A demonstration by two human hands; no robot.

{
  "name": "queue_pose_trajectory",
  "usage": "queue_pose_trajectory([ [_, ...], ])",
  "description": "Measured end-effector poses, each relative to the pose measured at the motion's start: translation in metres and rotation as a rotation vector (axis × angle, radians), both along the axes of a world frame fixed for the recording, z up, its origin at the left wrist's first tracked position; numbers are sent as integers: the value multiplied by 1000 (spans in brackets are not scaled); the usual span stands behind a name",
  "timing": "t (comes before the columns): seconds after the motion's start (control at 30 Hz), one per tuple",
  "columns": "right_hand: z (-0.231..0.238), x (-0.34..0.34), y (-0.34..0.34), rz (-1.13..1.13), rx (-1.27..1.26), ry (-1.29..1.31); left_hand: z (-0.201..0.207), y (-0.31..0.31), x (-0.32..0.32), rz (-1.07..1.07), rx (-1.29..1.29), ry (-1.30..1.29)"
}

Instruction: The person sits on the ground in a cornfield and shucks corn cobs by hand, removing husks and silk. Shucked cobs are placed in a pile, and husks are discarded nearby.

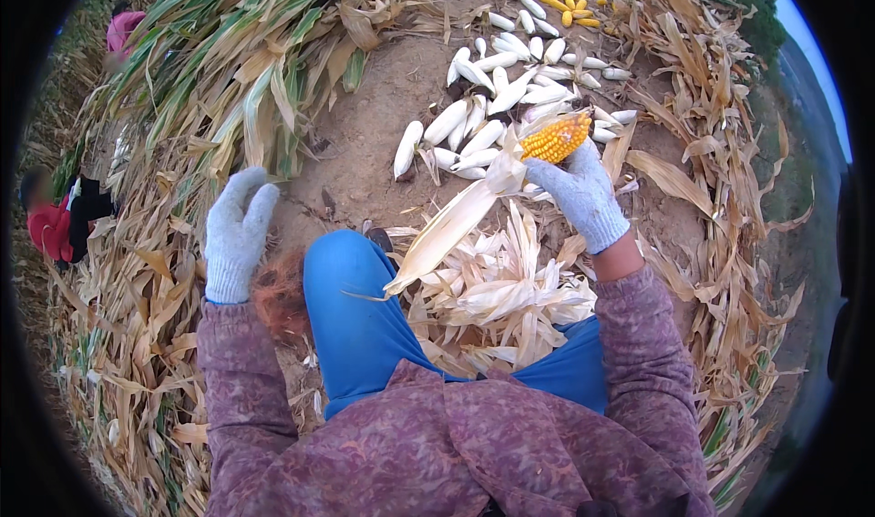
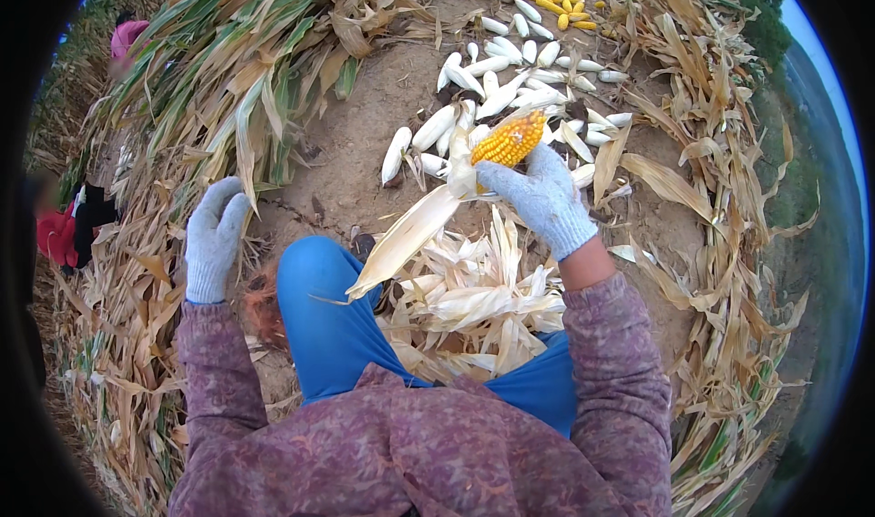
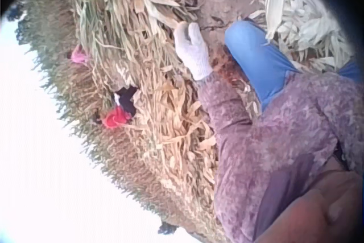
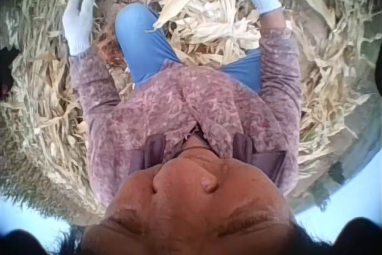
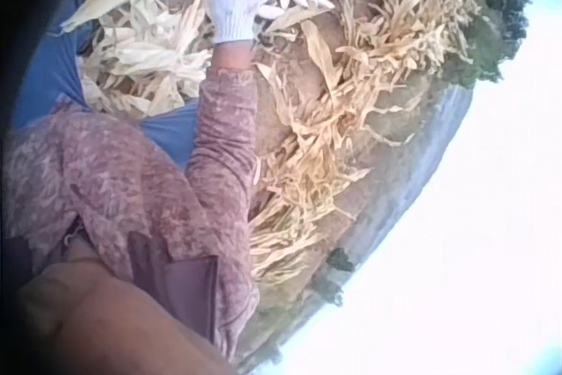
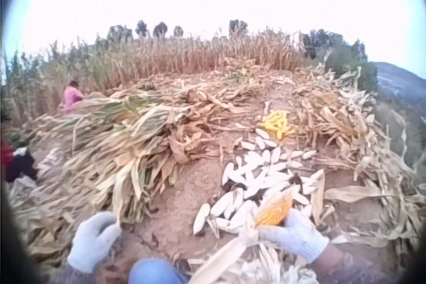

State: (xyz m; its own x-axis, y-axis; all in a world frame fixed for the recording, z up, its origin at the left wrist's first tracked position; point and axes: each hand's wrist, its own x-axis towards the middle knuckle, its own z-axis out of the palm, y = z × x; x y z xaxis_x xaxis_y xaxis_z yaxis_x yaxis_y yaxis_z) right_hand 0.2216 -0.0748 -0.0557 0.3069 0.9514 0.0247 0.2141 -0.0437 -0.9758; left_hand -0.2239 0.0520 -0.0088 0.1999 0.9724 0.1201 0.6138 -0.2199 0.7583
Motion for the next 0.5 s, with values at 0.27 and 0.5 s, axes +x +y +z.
queue_pose_trajectory([
  [0.27,33,-20,-10,61,-60,-318,-3,-45,217,-768,194,-296],
  [0.5,21,4,-13,30,-42,161,-40,-57,211,-488,168,-398],
])
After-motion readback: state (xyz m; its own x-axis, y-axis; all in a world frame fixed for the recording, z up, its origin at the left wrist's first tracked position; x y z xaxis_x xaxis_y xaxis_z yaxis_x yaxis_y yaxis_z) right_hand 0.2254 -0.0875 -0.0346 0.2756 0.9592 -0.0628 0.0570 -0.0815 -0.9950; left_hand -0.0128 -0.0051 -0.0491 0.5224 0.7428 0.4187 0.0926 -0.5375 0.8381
